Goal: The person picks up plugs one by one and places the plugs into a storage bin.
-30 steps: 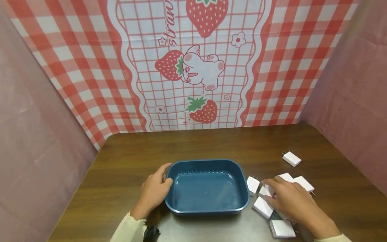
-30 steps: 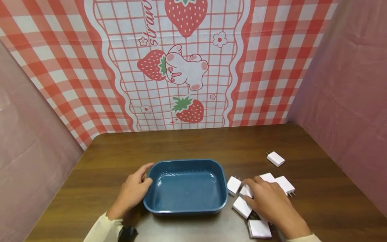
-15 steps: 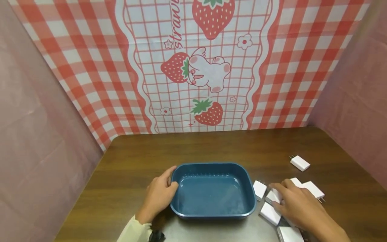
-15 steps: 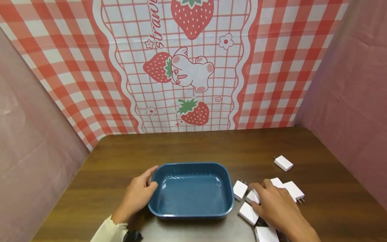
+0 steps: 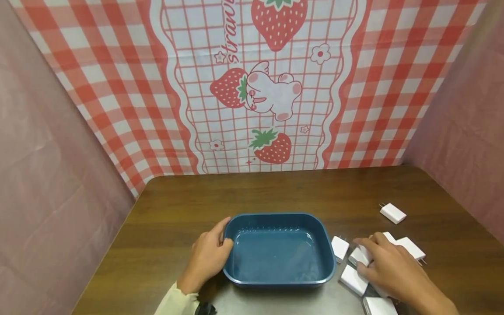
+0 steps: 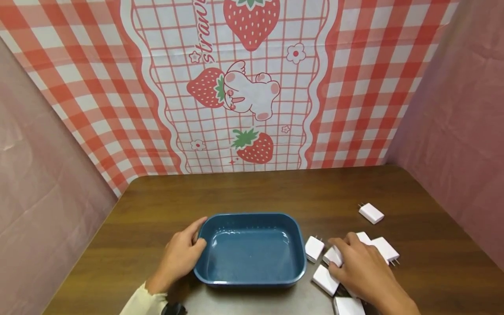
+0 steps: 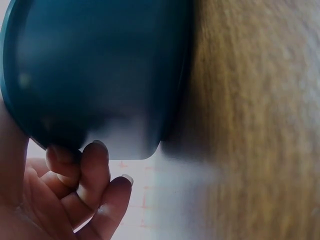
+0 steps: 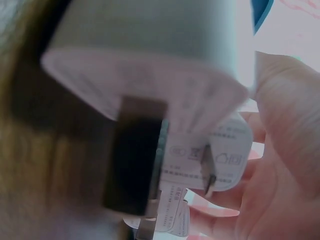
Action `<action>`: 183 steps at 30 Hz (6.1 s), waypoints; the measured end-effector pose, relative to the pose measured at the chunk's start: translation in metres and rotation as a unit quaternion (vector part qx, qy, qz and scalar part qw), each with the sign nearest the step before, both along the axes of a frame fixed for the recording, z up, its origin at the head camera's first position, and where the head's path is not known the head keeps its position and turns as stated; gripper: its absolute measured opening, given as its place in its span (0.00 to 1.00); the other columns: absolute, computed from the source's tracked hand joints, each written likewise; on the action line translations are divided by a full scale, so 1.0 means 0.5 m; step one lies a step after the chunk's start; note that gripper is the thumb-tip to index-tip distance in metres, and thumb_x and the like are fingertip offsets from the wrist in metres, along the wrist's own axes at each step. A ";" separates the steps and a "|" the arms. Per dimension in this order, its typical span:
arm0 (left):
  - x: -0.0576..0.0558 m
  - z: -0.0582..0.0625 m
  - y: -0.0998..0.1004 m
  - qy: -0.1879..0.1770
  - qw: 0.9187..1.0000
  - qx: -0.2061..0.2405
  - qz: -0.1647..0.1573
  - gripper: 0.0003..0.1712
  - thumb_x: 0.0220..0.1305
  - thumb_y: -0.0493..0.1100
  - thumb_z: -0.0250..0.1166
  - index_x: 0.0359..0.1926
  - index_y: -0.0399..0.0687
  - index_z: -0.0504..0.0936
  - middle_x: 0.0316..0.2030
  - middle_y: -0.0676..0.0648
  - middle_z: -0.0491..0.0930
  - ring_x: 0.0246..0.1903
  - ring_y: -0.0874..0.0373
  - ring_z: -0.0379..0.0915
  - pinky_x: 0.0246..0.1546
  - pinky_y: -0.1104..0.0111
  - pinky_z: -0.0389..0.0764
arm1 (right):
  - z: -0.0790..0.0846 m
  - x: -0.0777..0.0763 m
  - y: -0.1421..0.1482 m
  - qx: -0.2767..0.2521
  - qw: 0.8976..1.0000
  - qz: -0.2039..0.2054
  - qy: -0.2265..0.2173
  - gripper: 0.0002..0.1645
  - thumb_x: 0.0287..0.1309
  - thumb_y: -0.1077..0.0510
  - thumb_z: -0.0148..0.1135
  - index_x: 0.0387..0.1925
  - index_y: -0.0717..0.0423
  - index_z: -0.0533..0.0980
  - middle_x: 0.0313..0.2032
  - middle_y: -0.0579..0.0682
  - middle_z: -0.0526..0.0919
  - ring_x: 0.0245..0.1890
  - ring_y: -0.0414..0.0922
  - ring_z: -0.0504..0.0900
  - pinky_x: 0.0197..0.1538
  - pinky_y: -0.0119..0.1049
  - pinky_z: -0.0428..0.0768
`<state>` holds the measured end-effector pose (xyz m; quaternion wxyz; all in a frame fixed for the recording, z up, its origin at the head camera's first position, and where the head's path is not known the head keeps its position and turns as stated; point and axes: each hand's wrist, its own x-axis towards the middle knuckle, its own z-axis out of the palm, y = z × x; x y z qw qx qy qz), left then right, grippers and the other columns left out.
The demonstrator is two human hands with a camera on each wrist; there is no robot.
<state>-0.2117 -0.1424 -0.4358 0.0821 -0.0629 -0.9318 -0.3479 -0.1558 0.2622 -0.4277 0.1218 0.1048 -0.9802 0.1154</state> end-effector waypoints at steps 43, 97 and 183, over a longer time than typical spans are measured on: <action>-0.003 -0.002 -0.008 -0.024 0.999 0.019 -0.012 0.34 0.60 0.43 0.60 0.69 0.51 0.73 0.15 0.57 0.64 0.15 0.61 0.60 0.19 0.66 0.61 | 0.016 -0.012 -0.032 -0.119 0.978 0.005 0.168 0.23 0.39 0.56 0.80 0.40 0.49 0.80 0.32 0.40 0.74 0.32 0.38 0.73 0.34 0.27 0.66; -0.007 -0.001 -0.011 -0.004 1.000 0.016 -0.011 0.34 0.58 0.43 0.60 0.69 0.49 0.74 0.19 0.53 0.70 0.25 0.58 0.70 0.31 0.60 0.73 | 0.048 -0.101 -0.361 0.068 0.948 0.310 0.009 0.18 0.56 0.38 0.69 0.39 0.45 0.82 0.31 0.39 0.75 0.26 0.34 0.70 0.38 0.40 0.75; -0.007 -0.012 -0.001 0.001 0.999 0.033 -0.001 0.35 0.56 0.41 0.60 0.68 0.48 0.75 0.14 0.58 0.60 0.15 0.62 0.57 0.20 0.66 0.61 | 0.030 0.003 -0.001 -0.053 0.992 0.003 0.115 0.10 0.54 0.56 0.71 0.40 0.47 0.83 0.35 0.39 0.82 0.32 0.45 0.82 0.29 0.46 0.77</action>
